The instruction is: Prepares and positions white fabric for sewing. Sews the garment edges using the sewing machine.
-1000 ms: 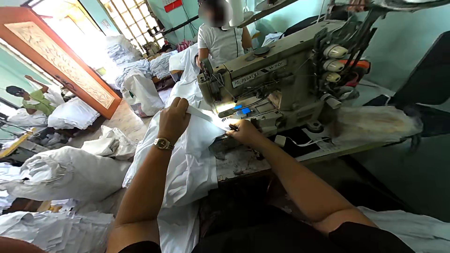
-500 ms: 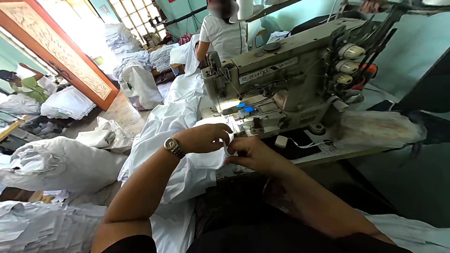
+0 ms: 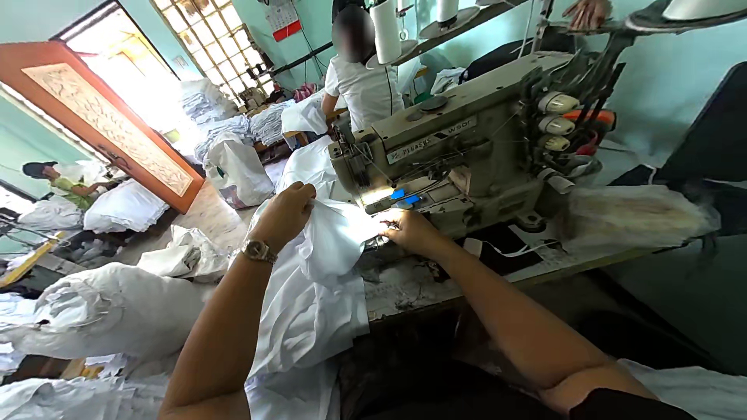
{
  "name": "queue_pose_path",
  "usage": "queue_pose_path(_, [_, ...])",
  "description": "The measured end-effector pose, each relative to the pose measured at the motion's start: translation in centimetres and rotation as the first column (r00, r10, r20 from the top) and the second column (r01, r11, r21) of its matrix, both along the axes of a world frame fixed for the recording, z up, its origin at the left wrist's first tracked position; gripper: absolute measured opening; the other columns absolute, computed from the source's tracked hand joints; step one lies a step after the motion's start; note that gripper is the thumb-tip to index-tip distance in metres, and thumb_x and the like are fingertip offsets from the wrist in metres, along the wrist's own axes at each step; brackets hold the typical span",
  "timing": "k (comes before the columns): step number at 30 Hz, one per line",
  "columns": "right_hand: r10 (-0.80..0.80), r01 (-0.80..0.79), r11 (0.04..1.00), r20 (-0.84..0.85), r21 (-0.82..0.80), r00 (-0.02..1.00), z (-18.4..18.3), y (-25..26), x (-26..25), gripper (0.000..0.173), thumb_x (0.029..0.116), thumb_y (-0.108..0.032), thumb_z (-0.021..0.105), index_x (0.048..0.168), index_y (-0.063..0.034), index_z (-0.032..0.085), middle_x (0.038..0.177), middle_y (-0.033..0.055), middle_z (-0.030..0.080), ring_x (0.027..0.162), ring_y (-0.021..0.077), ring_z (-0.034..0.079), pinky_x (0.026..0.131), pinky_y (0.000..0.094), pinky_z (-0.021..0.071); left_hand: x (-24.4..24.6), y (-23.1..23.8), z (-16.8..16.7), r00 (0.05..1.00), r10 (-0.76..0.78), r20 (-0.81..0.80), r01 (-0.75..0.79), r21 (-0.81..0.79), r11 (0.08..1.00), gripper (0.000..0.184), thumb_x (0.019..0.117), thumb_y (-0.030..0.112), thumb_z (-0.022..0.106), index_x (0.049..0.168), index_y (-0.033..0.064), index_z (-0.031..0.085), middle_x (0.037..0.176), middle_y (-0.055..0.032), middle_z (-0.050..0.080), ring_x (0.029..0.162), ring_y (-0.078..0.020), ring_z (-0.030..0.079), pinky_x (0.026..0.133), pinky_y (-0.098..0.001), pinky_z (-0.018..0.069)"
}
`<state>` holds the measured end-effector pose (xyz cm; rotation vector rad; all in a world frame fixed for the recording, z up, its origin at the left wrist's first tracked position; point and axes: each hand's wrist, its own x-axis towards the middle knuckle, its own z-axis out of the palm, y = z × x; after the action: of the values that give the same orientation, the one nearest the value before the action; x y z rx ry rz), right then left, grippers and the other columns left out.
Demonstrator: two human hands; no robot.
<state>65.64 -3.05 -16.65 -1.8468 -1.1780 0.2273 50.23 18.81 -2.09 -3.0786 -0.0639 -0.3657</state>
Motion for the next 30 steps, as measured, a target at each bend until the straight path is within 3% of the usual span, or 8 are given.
queue_pose_path(5, [-0.015,0.015,0.997,0.0,-0.074,1.0,0.7,0.2,-0.6,0.022,0.0939,-0.023,0.074,0.09,-0.0015,0.074,0.093,0.0141,0.068,0.088,0.0279,0.066,0.083,0.0523,0.0537,-1.2,-2.5,-1.9,0.909,-0.28,0.309,0.174,0.329,0.928,0.006,0.0913,0.005,0.067,0.087,0.0013,0.066,0.078,-0.0155,0.06,0.062,-0.0325,0.063,0.05,-0.0466,0.0507])
queue_pose_path(8, [0.096,-0.094,0.995,-0.114,0.017,0.989,1.9,-1.6,-2.1,0.03,0.0922,-0.032,0.077,0.086,-0.0032,0.072,0.078,0.0065,0.063,0.071,0.0157,0.056,0.069,0.0398,0.049,-1.4,-3.7,-3.0,0.847,-0.362,0.39,0.249,0.311,0.917,0.011,0.0877,0.006,0.065,0.078,0.0016,0.062,0.068,-0.0133,0.058,0.057,-0.0299,0.062,0.049,-0.0432,0.049])
queue_pose_path(10, [0.226,-0.207,0.965,-0.11,0.16,0.968,2.6,-3.6,-4.1,0.028,0.0928,-0.032,0.075,0.089,-0.004,0.074,0.083,0.0024,0.067,0.071,0.0062,0.058,0.068,0.0268,0.0507,-1.4,-4.6,-3.4,0.853,-0.374,0.363,0.312,0.22,0.924,0.015,0.0911,0.011,0.062,0.079,0.0031,0.064,0.069,-0.0106,0.06,0.059,-0.0255,0.063,0.05,-0.0408,0.0504])
queue_pose_path(16, [0.368,-0.368,0.874,0.064,0.315,0.928,2.6,-6.3,-6.1,0.031,0.1004,-0.031,0.066,0.087,-0.0031,0.071,0.084,0.0023,0.065,0.07,-0.0009,0.055,0.063,0.0143,0.0458,-0.8,-6.0,-2.7,0.894,-0.448,-0.031,0.417,-0.313,0.854,0.021,0.0993,0.019,0.065,0.117,0.0115,0.074,0.121,-0.0045,0.069,0.08,-0.0079,0.065,0.067,-0.0252,0.0567])
queue_pose_path(19, [0.4,-0.37,0.88,-0.047,0.299,0.915,2.6,-5.9,-5.7,0.029,0.1,-0.031,0.067,0.09,-0.004,0.071,0.079,-0.002,0.062,0.066,-0.0036,0.052,0.059,0.0123,0.0437,0.0,-6.2,-2.6,0.827,-0.535,-0.173,0.445,-0.381,0.811,0.018,0.0996,0.021,0.065,0.107,0.0095,0.077,0.133,-0.0078,0.065,0.088,-0.0081,0.067,0.075,-0.0242,0.0571])
queue_pose_path(21, [0.375,-0.331,0.91,-0.15,0.251,0.915,2.2,-5.4,-5.1,0.027,0.0967,-0.033,0.071,0.096,-0.0064,0.072,0.077,-0.0048,0.063,0.063,-0.0044,0.054,0.058,0.0133,0.0457,0.3,-5.6,-2.2,0.804,-0.558,-0.205,0.45,-0.404,0.797,0.019,0.0999,0.019,0.063,0.099,0.0042,0.075,0.125,-0.0086,0.067,0.087,-0.0079,0.065,0.075,-0.0237,0.0561])
queue_pose_path(25, [0.191,-0.172,0.981,-0.255,0.094,0.948,0.6,-3.8,-3.2,0.033,0.0909,-0.026,0.078,0.118,-0.0079,0.07,0.094,0.0036,0.071,0.077,0.0068,0.064,0.073,0.0286,0.0557,0.0,-3.3,-0.4,0.857,-0.486,-0.169,0.379,-0.432,0.818,0.019,0.1022,0.018,0.057,0.093,0.0032,0.067,0.083,-0.0033,0.063,0.07,-0.0086,0.056,0.065,-0.0265,0.0486])
queue_pose_path(30, [0.153,-0.128,0.985,-0.249,0.113,0.956,0.5,-3.2,-3.0,0.023,0.0936,-0.021,0.075,0.111,-0.0074,0.073,0.087,0.0006,0.07,0.072,0.0022,0.061,0.069,0.0226,0.0519,-0.4,-2.6,0.0,0.941,-0.3,-0.155,0.289,-0.09,0.953,0.024,0.099,0.029,0.067,0.115,0.0132,0.076,0.091,-0.0066,0.067,0.08,-0.0213,0.066,0.074,-0.0448,0.0561])
